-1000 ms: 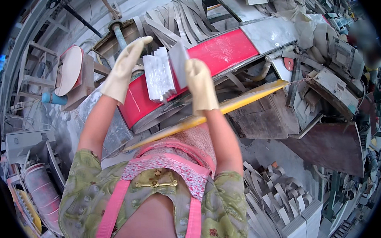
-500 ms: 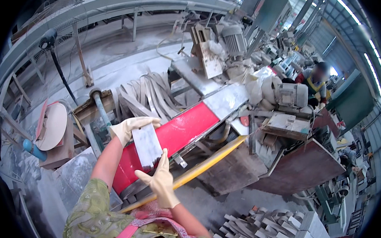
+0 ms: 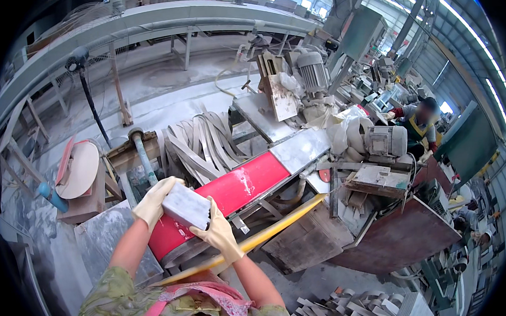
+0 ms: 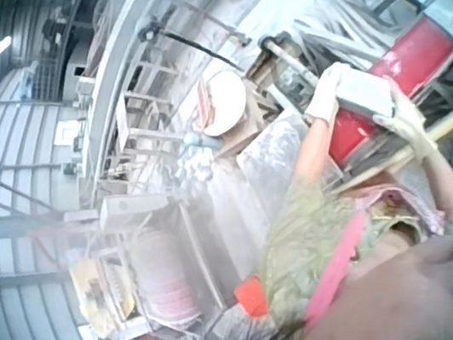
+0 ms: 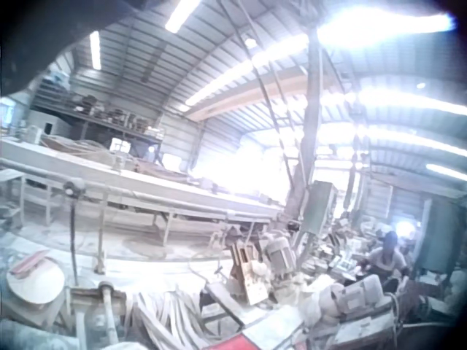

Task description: The person repeatedly picks up rectangular white plasterboard pieces and rubs their edges against a red sanding belt on a machine. After sanding, the person stacks the pieces on a nearby table. The person also handles long, thin strips of material, placing them on the table.

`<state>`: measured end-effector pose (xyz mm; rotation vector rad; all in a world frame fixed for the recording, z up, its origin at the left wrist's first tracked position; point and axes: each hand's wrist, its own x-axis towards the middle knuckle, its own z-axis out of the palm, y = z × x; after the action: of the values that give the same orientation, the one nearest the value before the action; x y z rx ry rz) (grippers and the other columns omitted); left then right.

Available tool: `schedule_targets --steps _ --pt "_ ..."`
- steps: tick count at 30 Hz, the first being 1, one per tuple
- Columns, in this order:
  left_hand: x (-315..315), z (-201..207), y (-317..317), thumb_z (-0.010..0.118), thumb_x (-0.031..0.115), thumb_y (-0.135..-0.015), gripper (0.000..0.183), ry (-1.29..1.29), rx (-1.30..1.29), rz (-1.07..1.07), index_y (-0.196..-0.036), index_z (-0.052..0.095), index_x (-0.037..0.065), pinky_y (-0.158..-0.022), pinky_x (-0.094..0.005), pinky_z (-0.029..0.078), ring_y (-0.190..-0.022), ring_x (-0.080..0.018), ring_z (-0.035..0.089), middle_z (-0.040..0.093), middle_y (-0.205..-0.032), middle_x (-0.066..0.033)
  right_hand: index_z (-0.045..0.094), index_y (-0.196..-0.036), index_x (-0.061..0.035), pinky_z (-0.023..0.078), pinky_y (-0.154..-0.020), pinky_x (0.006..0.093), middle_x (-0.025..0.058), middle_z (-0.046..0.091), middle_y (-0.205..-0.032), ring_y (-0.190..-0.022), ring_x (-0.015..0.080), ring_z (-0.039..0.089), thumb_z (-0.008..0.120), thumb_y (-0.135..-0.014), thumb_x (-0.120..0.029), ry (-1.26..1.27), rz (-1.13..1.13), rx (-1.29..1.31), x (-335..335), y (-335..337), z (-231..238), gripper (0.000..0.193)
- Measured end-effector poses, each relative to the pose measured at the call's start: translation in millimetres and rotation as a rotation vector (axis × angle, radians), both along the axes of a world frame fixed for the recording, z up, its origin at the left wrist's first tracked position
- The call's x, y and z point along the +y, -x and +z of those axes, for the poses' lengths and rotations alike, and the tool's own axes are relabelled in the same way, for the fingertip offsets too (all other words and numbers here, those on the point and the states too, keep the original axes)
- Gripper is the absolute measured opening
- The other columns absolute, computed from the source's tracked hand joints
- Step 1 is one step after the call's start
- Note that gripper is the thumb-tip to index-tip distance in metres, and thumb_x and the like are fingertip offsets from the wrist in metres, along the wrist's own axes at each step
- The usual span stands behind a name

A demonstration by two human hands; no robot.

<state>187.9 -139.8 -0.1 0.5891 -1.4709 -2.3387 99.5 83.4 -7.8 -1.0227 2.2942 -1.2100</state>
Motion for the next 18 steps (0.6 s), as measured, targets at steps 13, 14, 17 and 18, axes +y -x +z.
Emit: schedule_targets --steps 13,14,17,18 --pt "40 -28 -51 0.055 0.041 -0.110 0.066 -0.032 0.191 0.322 -0.159 0.041 -0.001 -0.125 -0.0375 0.029 -0.149 -0.0232 0.042 0.048 -0.160 -0.0140 0.014 -0.168 -0.0013 0.038 -0.115 0.0341 0.0180 0.049 -0.153 -0.141 0.0272 0.048 0.075 -0.070 0.016 0.243 0.216 -0.704 -25 24 2 0.117" --pt "44 -26 -53 0.056 0.040 -0.110 0.065 -0.005 0.182 0.324 -0.160 0.041 0.000 -0.125 -0.0372 0.028 -0.150 -0.0224 0.041 0.047 -0.161 -0.0121 0.012 -0.168 -0.0013 0.039 -0.115 0.0340 0.0181 0.049 -0.152 -0.141 0.0273 0.049 0.075 -0.070 0.016 0.220 0.210 -0.679 -24 23 -2 0.118" --pt "41 -30 -52 0.055 0.037 -0.111 0.061 -0.021 0.173 0.310 -0.159 0.042 0.001 -0.125 -0.0365 0.027 -0.150 -0.0210 0.041 0.047 -0.160 -0.0115 0.009 -0.168 -0.0011 0.040 -0.114 0.0339 0.0193 0.053 -0.149 -0.138 0.0284 0.053 0.079 -0.072 0.008 0.170 0.215 -0.578 -26 26 -3 0.119" --pt "38 -33 -53 0.057 0.038 -0.110 0.065 0.001 0.177 0.270 -0.161 0.039 0.001 -0.126 -0.0366 0.026 -0.150 -0.0215 0.040 0.046 -0.160 -0.0121 0.008 -0.168 -0.0009 0.041 -0.114 0.0339 0.0198 0.055 -0.148 -0.137 0.0289 0.054 0.081 -0.072 0.004 0.154 0.225 -0.542 -27 27 -3 0.120"
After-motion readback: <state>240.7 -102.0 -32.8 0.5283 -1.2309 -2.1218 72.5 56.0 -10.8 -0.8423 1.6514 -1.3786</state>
